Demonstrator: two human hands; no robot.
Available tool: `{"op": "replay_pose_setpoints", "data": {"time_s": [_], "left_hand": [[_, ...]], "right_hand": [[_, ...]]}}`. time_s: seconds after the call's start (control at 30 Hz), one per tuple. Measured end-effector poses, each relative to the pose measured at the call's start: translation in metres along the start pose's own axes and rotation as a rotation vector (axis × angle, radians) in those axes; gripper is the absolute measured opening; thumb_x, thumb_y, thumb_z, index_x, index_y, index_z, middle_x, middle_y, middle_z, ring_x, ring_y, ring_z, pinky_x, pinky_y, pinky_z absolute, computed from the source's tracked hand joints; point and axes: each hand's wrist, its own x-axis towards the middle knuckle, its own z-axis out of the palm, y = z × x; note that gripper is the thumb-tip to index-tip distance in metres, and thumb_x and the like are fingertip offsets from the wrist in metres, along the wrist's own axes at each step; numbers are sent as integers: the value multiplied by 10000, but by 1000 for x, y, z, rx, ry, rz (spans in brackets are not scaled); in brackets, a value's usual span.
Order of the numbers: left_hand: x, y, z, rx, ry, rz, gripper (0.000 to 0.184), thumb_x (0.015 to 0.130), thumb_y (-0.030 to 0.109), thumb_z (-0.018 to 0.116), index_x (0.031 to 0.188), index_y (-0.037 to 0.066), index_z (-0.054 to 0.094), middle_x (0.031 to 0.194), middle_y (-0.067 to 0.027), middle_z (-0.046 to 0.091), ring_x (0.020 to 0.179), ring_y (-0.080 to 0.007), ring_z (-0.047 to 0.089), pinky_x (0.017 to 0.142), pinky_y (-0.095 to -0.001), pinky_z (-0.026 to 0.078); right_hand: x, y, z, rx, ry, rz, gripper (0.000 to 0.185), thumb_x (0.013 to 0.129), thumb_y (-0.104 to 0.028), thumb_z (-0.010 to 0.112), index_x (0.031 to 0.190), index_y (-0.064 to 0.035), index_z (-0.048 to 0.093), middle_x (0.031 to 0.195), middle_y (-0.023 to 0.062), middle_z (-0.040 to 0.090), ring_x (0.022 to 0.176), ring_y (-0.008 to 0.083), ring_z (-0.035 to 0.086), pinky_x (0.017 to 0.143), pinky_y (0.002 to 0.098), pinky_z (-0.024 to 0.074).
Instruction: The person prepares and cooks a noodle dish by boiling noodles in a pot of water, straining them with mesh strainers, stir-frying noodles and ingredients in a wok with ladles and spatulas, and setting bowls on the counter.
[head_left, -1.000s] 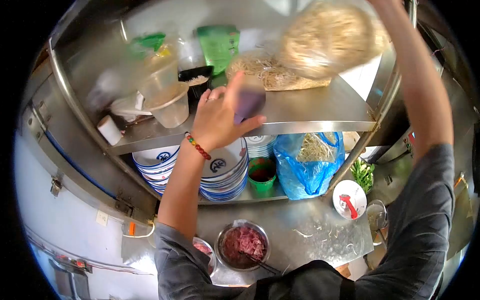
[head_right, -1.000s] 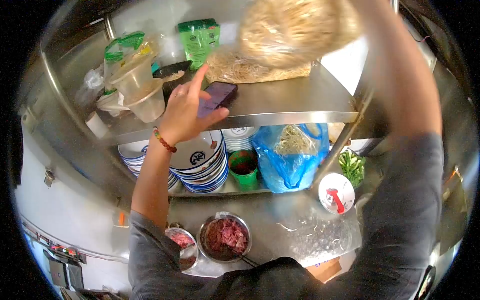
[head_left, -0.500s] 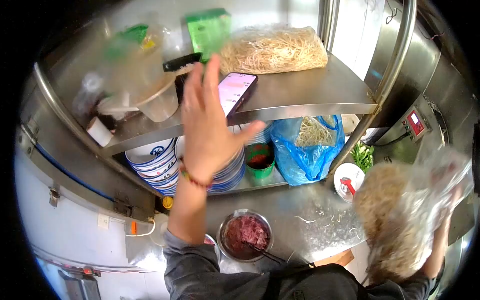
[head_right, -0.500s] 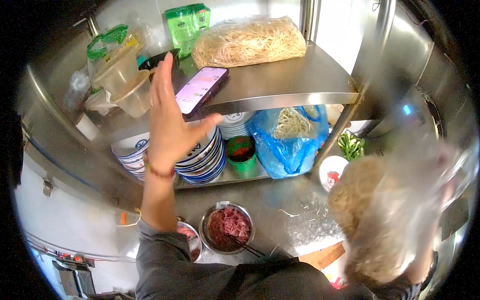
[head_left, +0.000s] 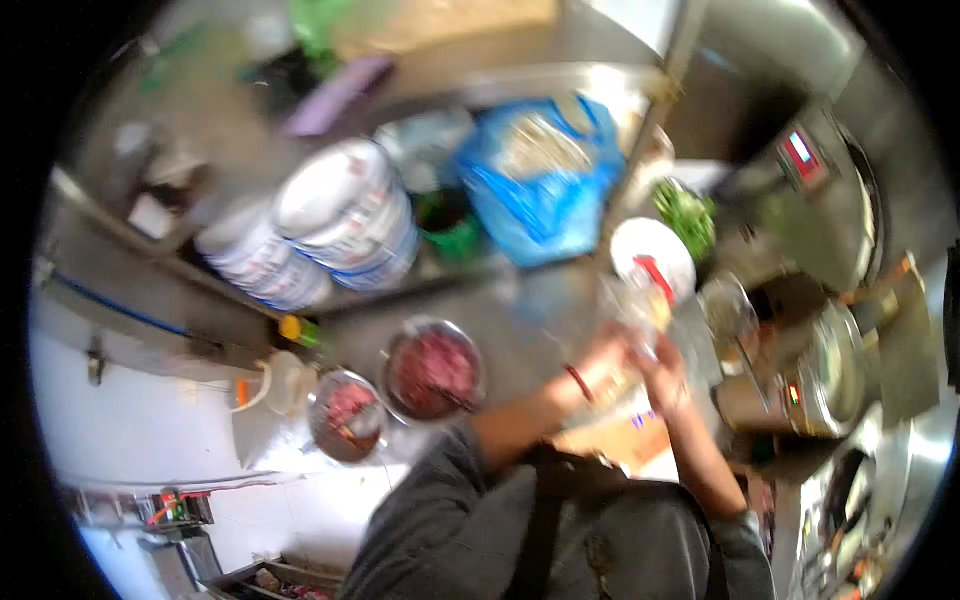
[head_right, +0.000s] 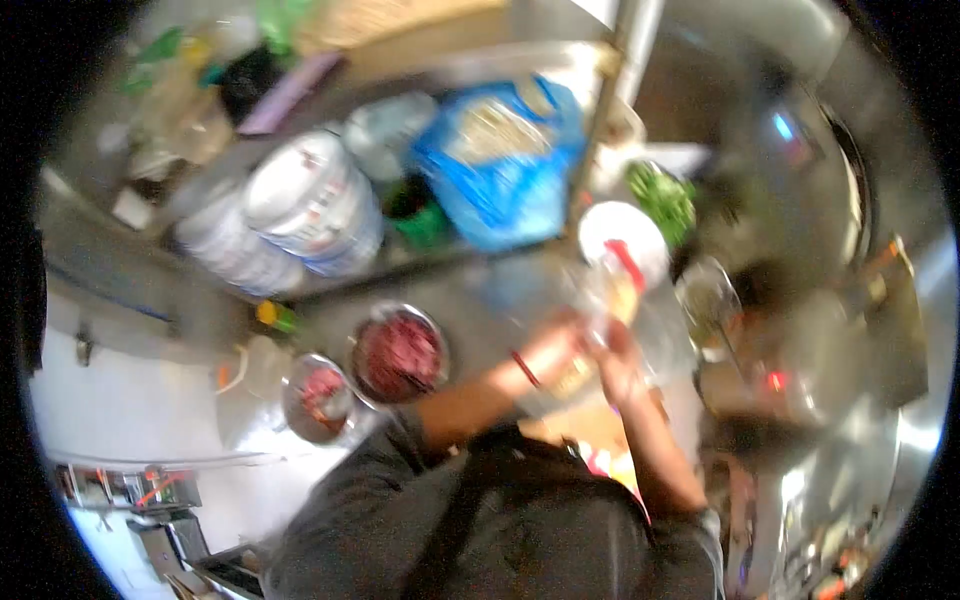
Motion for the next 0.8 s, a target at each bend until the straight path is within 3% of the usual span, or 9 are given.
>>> {"op": "replay_pose_setpoints", "data": {"time_s": [0.07,0.13,0.2,0.37,0.43,0.53,0.57,0.67,0.8], "left_hand": [[-13,22,1,97,146,134,196,795,-8,523,976,44,577,939,-80,584,822,-160,576,655,-274,507],[-18,28,-28,-52,-105,187,293,718,-118,438,949,15,559,934,-82,588,777,-158,588,614,-243,507],[-33,28,-5,-55,260,203,419,708,-73,483,1109,45,510,1005,-65,540,692,-127,570,511,-208,430],[-72,10,38,419,284,276,608,675,-129,426,1258,48,415,1183,-83,483,673,-114,578,486,-182,391],[-83,-2,51,523,282,344,660,669,-153,379,1299,43,382,1244,-96,447,643,-87,562,467,-159,369],[-68,-2,48,527,215,586,676,672,-156,367,1320,34,361,1259,-107,441,629,-65,527,480,-166,373],[-60,6,54,462,244,612,697,662,-158,333,1336,16,339,1274,-116,435,617,-51,477,498,-170,364],[-69,29,56,356,149,594,715,633,-155,304,1333,-13,338,1273,-120,441,602,-44,434,501,-166,340],[-91,23,29,326,236,577,726,609,-151,290,1326,-45,337,1275,-144,446,574,-34,403,481,-152,309]], "right_hand": [[12,15,-40,-42,-4,23,338,794,-179,623,1077,-11,547,975,76,605,888,150,554,791,297,448],[14,-12,-63,96,196,79,269,798,-199,616,988,-9,592,831,80,648,718,137,566,697,268,463],[34,-9,-116,212,385,133,198,812,-173,583,964,-46,586,874,96,640,721,162,575,721,274,453],[15,-54,-173,-331,668,-489,431,807,-125,606,1193,3,462,1058,140,578,939,194,550,806,318,448],[1,-80,-122,205,1,-371,306,794,-127,584,1057,27,551,1039,137,587,934,209,556,816,325,451],[57,2,-68,-632,-683,-731,283,679,-160,576,919,-24,639,860,135,611,798,257,590,737,337,467],[74,13,-51,-1052,-985,-193,392,679,-113,583,1068,-73,609,919,166,608,842,286,585,764,337,470],[71,101,-51,-1279,-526,-744,515,688,-70,576,1195,-151,535,1107,183,554,954,321,566,814,374,471],[60,143,-50,-1646,-450,-464,586,750,-102,557,1296,-270,430,1296,193,416,1143,355,460,938,410,424]]}}
